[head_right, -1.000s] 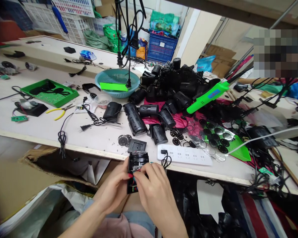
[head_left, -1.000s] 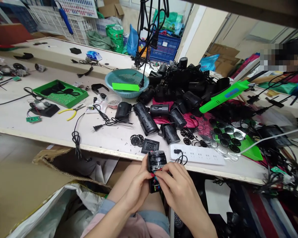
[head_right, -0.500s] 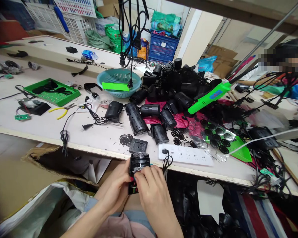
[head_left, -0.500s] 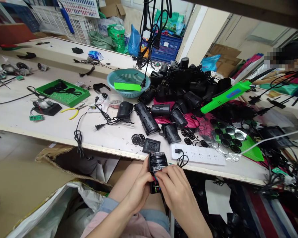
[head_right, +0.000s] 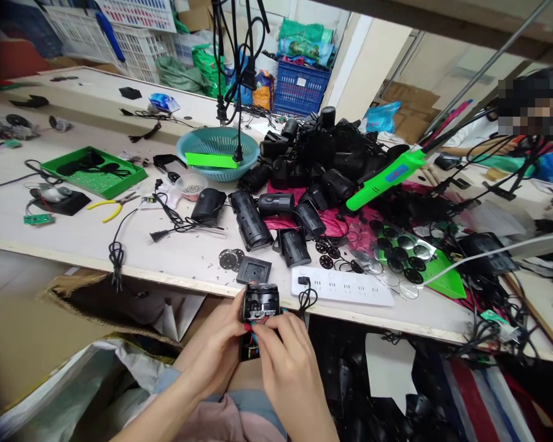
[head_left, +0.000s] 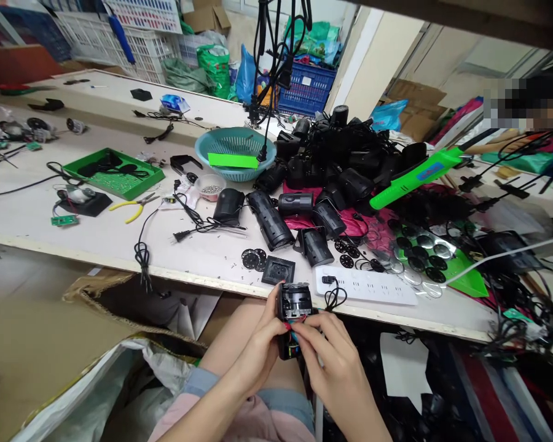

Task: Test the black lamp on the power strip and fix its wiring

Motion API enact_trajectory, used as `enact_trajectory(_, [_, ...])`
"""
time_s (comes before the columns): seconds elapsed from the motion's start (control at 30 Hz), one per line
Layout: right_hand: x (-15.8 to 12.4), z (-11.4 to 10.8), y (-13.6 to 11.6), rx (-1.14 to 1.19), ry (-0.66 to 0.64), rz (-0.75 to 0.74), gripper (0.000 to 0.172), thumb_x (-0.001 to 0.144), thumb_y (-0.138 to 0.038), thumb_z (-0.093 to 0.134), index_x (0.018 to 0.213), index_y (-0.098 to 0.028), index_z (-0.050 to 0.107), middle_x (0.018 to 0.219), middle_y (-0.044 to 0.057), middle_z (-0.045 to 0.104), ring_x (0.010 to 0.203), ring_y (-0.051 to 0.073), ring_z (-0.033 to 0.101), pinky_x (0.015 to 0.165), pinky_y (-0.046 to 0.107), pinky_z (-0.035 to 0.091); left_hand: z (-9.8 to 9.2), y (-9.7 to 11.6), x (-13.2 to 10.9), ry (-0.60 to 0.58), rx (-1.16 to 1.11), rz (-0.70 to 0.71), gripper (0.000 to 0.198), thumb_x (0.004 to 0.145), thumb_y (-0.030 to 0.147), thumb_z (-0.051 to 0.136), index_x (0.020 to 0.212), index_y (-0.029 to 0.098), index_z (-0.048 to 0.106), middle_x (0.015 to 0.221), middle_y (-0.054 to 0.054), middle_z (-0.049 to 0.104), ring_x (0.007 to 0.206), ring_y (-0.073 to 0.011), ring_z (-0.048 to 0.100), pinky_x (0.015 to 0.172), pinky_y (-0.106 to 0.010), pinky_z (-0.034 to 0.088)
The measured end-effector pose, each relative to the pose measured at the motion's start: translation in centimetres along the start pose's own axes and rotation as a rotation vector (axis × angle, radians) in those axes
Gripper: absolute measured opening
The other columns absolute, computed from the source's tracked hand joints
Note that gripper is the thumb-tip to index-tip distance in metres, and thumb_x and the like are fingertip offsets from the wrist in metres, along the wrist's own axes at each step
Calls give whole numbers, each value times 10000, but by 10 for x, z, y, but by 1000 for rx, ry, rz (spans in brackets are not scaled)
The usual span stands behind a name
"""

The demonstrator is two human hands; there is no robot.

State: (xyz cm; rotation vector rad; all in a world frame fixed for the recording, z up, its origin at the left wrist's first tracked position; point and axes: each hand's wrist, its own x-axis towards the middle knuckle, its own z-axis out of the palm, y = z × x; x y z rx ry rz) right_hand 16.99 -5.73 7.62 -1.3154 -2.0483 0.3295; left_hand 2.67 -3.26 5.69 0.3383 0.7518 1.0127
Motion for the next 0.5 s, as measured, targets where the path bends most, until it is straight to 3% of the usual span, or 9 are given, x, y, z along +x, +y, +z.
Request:
enact_trajectory(0.13, [-1, 9, -2, 27, 158, 58, 222, 937, -61, 528, 1004, -199, 688, 882, 55, 633, 806, 177, 607, 710, 313, 524, 1, -5, 3, 37, 26, 55, 714, 772, 160, 594, 1469, 275, 485, 1428, -15, 606, 1408, -271, 389, 1162, -369, 232])
enact_trajectory(0.27, [1, 21, 2, -13, 341, 85, 228, 932, -83, 520, 937, -220, 702, 828, 42, 651, 744, 167, 615, 663, 290, 511, 1, -11, 15, 30, -23, 23, 714, 793, 221, 600, 1490, 295, 463, 1370, -26, 646, 1363, -277, 457, 1169, -394, 248])
enact_trajectory(0.4, [6, 25, 10, -78, 527, 82, 195, 891, -63, 576, 872, -222, 686, 770, 19, 671, 690, 150, 634, 639, 267, 509, 2, -7, 38, -66, 94, 58, 650, 728, 264, 702, 1370, 291, 603, 1247, -38, 707, 1333, -336, 486, 1146, -435, 324])
enact_trajectory(0.5, [11, 18, 16, -121, 560, 39, 252, 804, 30, 594, 834, -214, 649, 733, -3, 685, 668, 135, 653, 633, 230, 534, 0, 1, 56, -196, 186, 82, 576, 642, 216, 766, 1211, 286, 707, 1206, -37, 722, 1347, -365, 471, 1115, -443, 386])
